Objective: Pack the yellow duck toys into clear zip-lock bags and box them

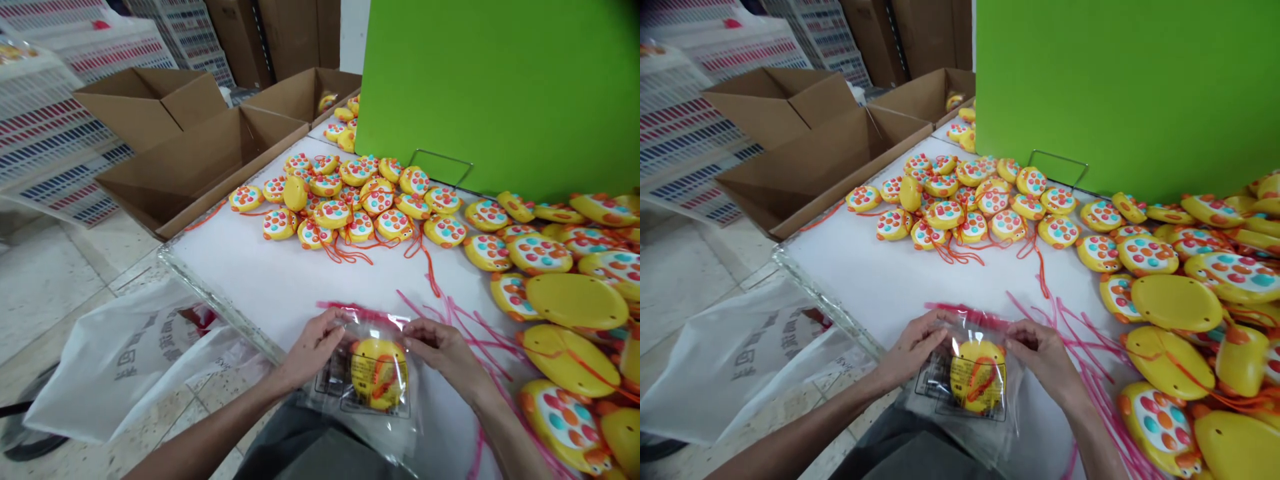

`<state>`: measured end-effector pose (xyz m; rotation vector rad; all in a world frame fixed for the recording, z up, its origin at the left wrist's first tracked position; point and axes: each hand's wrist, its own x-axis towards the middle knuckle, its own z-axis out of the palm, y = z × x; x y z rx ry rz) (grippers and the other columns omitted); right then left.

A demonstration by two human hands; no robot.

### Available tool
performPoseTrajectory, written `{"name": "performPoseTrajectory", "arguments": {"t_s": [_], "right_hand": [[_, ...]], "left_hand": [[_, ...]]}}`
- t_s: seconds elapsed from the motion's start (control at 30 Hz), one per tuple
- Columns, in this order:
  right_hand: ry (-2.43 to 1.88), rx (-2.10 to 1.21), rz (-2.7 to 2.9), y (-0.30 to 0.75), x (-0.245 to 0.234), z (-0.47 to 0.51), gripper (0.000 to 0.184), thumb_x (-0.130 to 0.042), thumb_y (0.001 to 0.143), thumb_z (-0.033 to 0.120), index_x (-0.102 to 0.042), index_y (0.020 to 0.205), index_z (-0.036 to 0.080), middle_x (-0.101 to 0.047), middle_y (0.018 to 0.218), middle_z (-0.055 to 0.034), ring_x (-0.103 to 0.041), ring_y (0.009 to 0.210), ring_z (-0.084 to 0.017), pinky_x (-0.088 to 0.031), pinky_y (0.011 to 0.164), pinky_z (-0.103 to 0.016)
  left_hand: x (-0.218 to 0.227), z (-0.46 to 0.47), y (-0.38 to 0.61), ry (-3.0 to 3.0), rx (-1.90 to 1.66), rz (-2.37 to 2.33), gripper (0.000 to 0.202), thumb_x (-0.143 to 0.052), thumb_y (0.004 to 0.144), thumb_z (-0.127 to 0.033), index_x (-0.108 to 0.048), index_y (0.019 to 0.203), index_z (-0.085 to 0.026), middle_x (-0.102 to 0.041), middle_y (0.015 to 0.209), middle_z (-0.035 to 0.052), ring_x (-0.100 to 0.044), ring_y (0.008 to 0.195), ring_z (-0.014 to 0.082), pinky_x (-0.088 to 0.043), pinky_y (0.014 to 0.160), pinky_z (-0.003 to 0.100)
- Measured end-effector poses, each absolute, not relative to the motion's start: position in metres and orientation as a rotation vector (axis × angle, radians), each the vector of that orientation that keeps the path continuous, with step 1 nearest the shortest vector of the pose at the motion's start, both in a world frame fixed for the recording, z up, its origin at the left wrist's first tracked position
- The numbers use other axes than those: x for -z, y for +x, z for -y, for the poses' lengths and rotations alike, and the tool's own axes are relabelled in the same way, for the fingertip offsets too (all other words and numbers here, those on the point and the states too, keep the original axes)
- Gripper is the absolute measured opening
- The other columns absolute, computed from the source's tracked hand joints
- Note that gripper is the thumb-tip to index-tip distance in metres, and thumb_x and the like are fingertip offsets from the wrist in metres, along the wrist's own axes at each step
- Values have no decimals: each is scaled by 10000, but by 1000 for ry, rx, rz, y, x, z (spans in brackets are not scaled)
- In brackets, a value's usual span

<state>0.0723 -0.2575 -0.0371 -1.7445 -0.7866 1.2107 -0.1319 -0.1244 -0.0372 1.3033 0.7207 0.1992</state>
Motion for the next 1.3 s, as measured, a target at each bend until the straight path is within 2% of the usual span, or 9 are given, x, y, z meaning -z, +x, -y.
{"name": "performPoseTrajectory", "arguments": {"t_s": [0.1,0.27,0.47,0.57,0.63,0.8,0.97,1.2,1.3], "right_hand": [[-1780,-1165,814,71,33,271,162,-567,772,340,-566,746,180,-469,607,51,-409,547,-95,-292,496,-221],[-1861,-1150,800,68,40,286,154,-478,769,299,-565,689,200,-414,507,63,-379,477,-107,-286,480,-232],[-2103,-824,1137,58,34,292,217,-405,788,231,-572,651,215,-608,663,-6,-573,620,-165,-432,600,-279],[-2128,-787,1116,64,20,311,187,-472,818,316,-633,864,234,-679,835,-26,-639,761,-189,-493,690,-291],[-2100,-822,1010,74,11,324,273,-504,823,394,-626,1017,245,-693,888,-31,-654,799,-191,-522,675,-269],[-2090,-846,905,78,1,318,354,-554,795,464,-648,1057,245,-689,1008,-40,-641,912,-201,-522,711,-239],[-1939,-944,965,48,4,293,316,-522,815,472,-640,707,199,-596,607,9,-551,580,-137,-428,520,-210],[-2048,-780,1138,31,-2,294,340,-470,850,458,-533,632,205,-518,522,38,-489,487,-107,-372,461,-188],[-2185,-830,1324,43,-4,310,322,-458,860,427,-538,628,218,-559,522,40,-535,473,-110,-409,464,-186]], "left_hand": [[38,124,-131,1272,-181,-723,217,-475,858,-312,-504,1029,-181,-650,776,35,-615,743,177,-456,661,257],[40,127,-130,1363,-169,-776,164,-415,798,-210,-558,743,-151,-573,706,10,-515,638,130,-378,561,207],[36,134,-129,1505,-228,-794,157,-500,692,-137,-382,594,-169,-395,550,-53,-421,535,85,-272,487,185],[29,132,-131,1433,-261,-765,158,-466,688,-92,-353,620,-180,-463,565,-48,-515,576,98,-321,516,180],[21,130,-133,1367,-262,-725,137,-458,713,-94,-370,654,-181,-549,624,-24,-580,644,123,-376,560,196],[1,130,-131,1299,-247,-642,129,-484,740,-101,-406,667,-174,-635,704,15,-626,740,152,-438,619,223],[-3,131,-133,1246,-256,-631,109,-533,757,-135,-446,695,-160,-660,720,28,-629,711,150,-449,628,230],[-19,104,-159,1354,-356,-693,97,-530,795,-173,-471,722,-147,-699,804,57,-649,688,165,-509,629,279],[-56,55,-172,1632,-859,-902,78,-533,821,-166,-495,764,-130,-685,847,34,-649,810,174,-526,761,342]]}}
